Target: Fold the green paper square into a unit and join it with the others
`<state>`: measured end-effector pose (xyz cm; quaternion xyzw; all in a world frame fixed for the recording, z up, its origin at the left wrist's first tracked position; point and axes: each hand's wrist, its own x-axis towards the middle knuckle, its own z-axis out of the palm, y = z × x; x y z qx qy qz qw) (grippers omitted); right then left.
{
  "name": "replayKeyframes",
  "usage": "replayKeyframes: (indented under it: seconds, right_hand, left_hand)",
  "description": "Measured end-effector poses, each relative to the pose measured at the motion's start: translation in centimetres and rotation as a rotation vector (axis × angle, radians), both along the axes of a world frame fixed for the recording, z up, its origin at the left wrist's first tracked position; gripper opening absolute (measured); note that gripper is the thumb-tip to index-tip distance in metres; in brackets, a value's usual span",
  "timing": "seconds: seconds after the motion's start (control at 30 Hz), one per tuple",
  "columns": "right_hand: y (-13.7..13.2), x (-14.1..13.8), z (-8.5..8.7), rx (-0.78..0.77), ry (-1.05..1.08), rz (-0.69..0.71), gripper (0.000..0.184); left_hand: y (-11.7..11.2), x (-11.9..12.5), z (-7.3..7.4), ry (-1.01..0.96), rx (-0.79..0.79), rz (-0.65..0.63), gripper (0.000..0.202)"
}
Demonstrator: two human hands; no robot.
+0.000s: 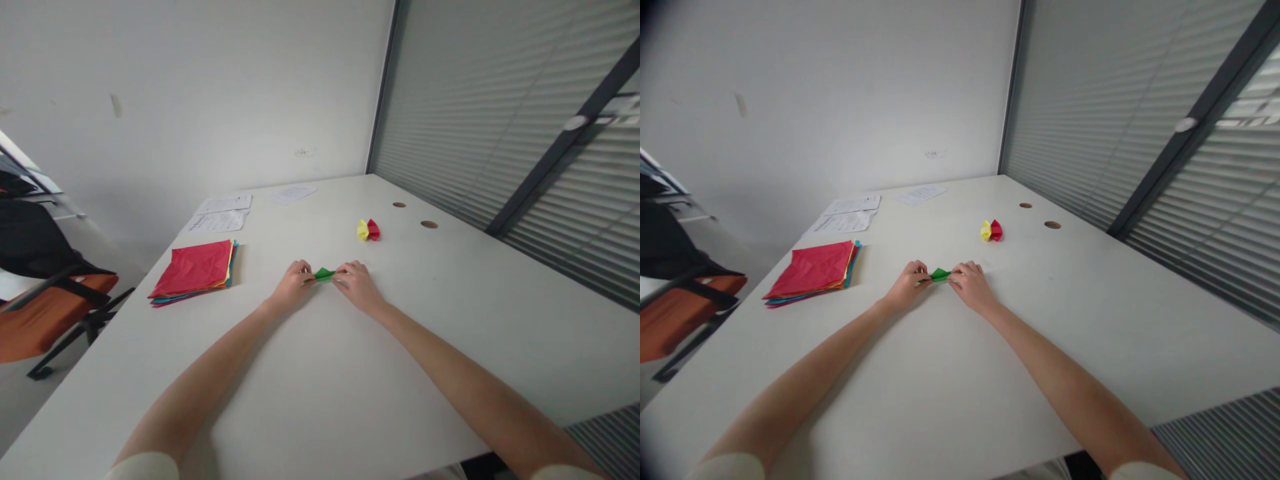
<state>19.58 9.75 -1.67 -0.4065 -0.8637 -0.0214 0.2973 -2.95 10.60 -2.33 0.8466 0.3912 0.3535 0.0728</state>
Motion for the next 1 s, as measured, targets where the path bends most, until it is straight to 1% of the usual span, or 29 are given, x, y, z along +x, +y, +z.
replayKeyframes:
  seconds: [0.13,0.23,0.37,0.5,0.63,0.77,0.9,1.0]
  right_hand:
    - [-0.1,0.3,0.1,-0.017,-0.008,-0.008,0.018]
    - [-0.1,0.4,-0.1,-0.025,-0.029,-0.009,0.016]
    - [-0.1,0.4,-0.3,-0.044,-0.074,-0.006,0.015]
    - [-0.2,0.2,-0.4,-0.065,-0.058,-0.031,0.013]
    - [-0.4,0.2,-0.4,-0.090,-0.005,-0.056,0.017]
    - [-0.4,0.2,-0.5,-0.089,0.011,-0.069,0.019]
    - [-0.2,0.3,-0.9,-0.089,0.014,-0.051,0.019]
    - [0.0,0.4,-1.1,-0.093,0.028,-0.026,0.017]
  left_hand:
    - [-0.1,-0.1,0.0,0.140,0.035,-0.050,0.018]
    - [-0.2,-0.3,-0.1,0.169,0.046,-0.052,0.019]
    - [-0.4,-0.1,0.1,0.217,0.072,-0.009,0.017]
    - [-0.8,0.5,0.2,0.288,0.071,0.089,0.015]
    - [-1.0,1.1,0.1,0.249,0.037,0.152,0.020]
    - [-1.1,1.3,0.1,0.192,-0.004,0.157,0.020]
    - [-1.2,1.5,0.1,0.153,-0.034,0.156,0.019]
    - [-1.2,1.5,0.1,0.127,-0.070,0.183,0.017]
